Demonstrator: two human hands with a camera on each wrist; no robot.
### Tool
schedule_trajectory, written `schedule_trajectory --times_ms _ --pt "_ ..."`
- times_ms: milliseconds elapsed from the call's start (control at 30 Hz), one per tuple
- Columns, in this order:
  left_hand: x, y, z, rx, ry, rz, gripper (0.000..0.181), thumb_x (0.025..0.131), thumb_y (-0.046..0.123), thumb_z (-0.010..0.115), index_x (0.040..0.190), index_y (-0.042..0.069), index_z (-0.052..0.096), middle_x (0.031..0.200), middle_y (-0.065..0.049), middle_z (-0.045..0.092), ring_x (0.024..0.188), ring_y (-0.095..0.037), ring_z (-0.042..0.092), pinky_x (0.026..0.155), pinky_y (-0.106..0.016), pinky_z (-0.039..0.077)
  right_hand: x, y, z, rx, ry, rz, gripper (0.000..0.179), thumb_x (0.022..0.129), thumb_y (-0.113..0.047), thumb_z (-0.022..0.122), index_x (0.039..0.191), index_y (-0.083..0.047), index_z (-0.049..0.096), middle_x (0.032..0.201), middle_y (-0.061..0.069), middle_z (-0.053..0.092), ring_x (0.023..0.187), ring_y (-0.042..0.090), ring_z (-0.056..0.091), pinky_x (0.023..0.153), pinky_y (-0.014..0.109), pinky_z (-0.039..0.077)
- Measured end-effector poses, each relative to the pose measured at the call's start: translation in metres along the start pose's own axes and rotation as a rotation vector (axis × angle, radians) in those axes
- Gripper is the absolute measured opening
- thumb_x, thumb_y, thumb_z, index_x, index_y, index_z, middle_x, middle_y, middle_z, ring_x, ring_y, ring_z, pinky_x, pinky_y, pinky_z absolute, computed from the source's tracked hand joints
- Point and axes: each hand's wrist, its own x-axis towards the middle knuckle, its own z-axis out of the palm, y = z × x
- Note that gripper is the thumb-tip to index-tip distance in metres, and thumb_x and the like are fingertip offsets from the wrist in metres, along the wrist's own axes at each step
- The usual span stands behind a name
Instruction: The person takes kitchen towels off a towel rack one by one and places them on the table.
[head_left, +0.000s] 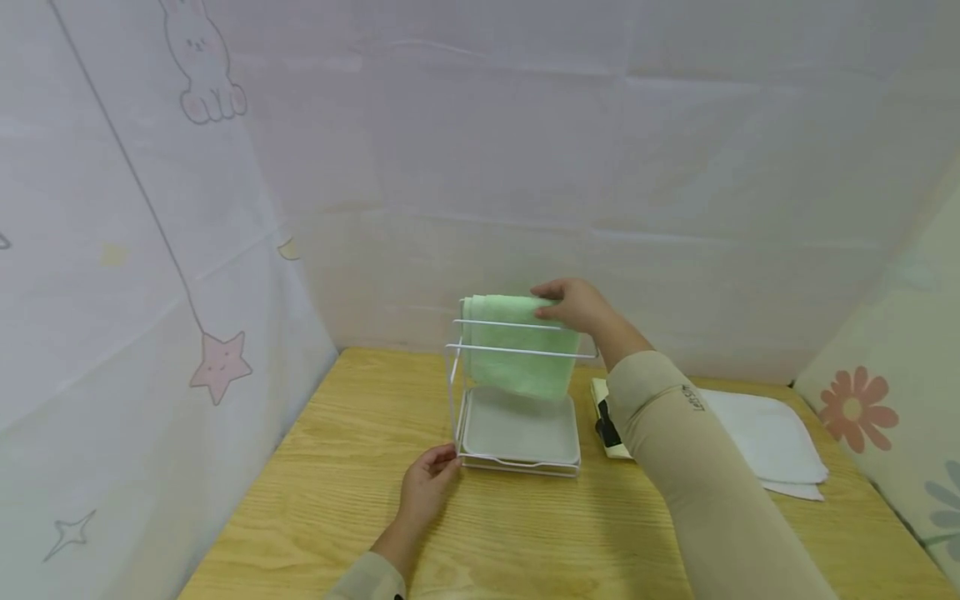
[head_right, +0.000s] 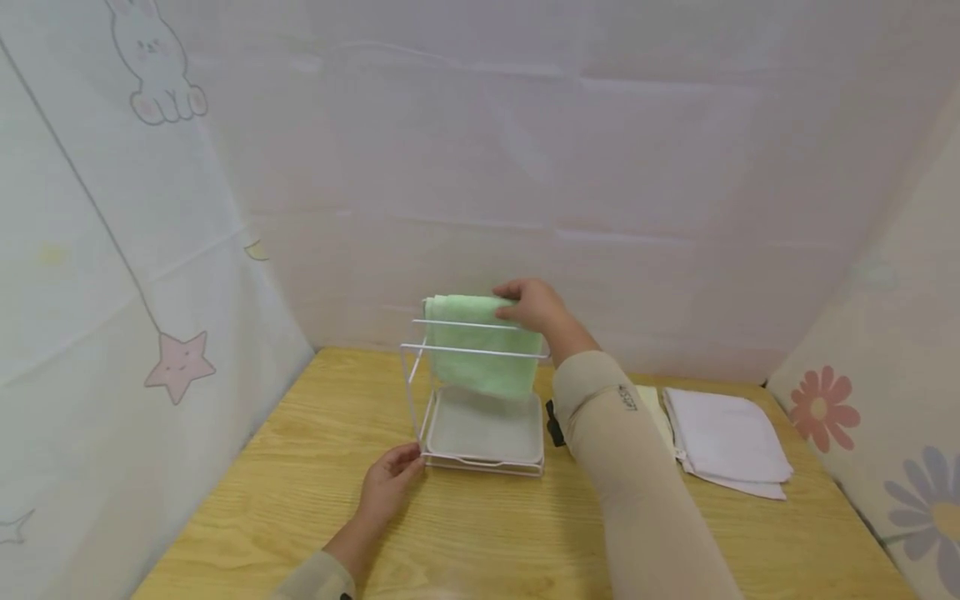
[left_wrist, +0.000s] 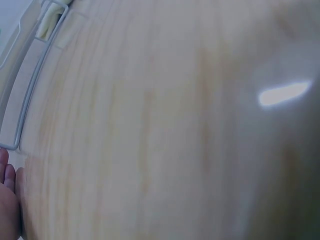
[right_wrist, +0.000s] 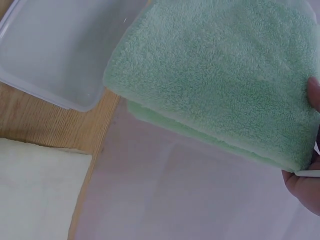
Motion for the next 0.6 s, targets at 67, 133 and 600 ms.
schedule_trajectory --times_ms 67,133,600 --pt "0.0031 -0.0085 0.0004 -0.002 0.001 -0.003 0.029 0.089 0.0 0.067 0.115 -0.013 0.062 0.109 -0.03 0.066 0.086 -0.007 0.065 0.076 -0.012 0.053 -0.0009 0.0 -0.0003 0.015 0.011 0.021 0.049 0.094 -0.023 0.066 0.141 -0.013 0.053 0.147 0.008 0.051 0.139 0.029 0.042 0.117 0.046 0.035" --pt "0.0034 -0.0092 0.0004 -0.007 0.003 -0.001 0.029 0.089 0.001 0.068 0.115 -0.012 0.063 0.109 -0.029 0.066 0.085 -0.004 0.064 0.076 -0.012 0.054 -0.0014 -0.0002 -0.001 0.034 0.023 0.033 0.047 0.095 -0.023 0.066 0.14 -0.014 0.054 0.147 0.008 0.052 0.139 0.029 0.042 0.116 0.046 0.036" --pt "0.0044 -0.009 -0.0004 -0.005 -0.008 -0.008 0.029 0.089 0.002 0.068 0.115 -0.01 0.063 0.109 -0.026 0.067 0.085 -0.003 0.063 0.077 -0.012 0.053 -0.0033 -0.0086 -0.0087 0.073 0.106 0.035 0.038 0.094 -0.026 0.066 0.131 -0.015 0.063 0.142 0.009 0.057 0.137 0.03 0.044 0.116 0.048 0.035"
